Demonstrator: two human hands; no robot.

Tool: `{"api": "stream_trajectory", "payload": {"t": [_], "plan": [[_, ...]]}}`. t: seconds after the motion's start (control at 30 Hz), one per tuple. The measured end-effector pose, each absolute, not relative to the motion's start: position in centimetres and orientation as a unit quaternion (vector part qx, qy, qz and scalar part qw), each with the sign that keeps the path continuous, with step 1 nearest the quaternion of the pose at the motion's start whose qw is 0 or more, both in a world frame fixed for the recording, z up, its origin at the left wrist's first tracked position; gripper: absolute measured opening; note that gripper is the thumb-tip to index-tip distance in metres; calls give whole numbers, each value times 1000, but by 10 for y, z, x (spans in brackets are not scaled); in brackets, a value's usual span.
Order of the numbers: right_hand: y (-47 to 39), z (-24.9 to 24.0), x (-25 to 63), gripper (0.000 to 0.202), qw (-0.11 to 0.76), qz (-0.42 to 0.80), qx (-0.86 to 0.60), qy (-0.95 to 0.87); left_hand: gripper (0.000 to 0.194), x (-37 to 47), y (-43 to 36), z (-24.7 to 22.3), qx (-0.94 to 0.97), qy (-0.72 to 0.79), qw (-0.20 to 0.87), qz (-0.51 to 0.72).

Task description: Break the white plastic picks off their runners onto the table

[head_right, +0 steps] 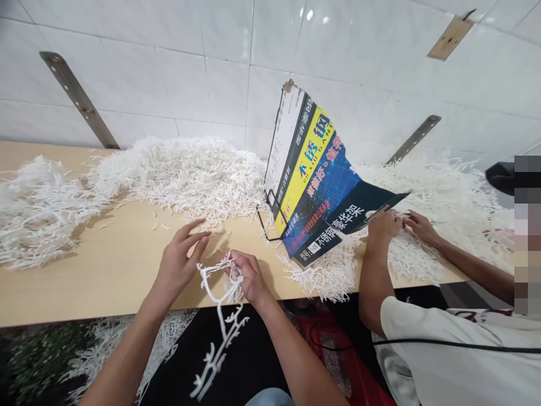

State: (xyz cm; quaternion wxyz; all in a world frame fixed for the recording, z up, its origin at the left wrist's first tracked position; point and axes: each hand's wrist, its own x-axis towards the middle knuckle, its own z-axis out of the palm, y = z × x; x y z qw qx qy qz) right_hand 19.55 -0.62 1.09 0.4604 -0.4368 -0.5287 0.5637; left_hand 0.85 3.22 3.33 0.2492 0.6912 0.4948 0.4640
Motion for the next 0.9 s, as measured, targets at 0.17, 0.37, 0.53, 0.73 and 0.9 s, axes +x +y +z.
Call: {"api": "stream_trajectory", "payload": {"t": [0.17,0.37,0.53,0.73,0.9], "plan": [[-4,8,194,18,463,569,-418,-536,70,1,-23,53,553,446,534,458],[-6,13,188,19,415,455,-458,-641,37,3,-75,76,779,441,213,392],[-8,21,192,29,421,513,-408,-627,19,18,-67,32,840,469,74,261],[-5,5,197,32,485,572,-367,-550,21,3,-59,1,838,475,81,257],[-6,1,201,30,533,544,-368,-534,31,-5,-64,4,829,504,19,241]]}}
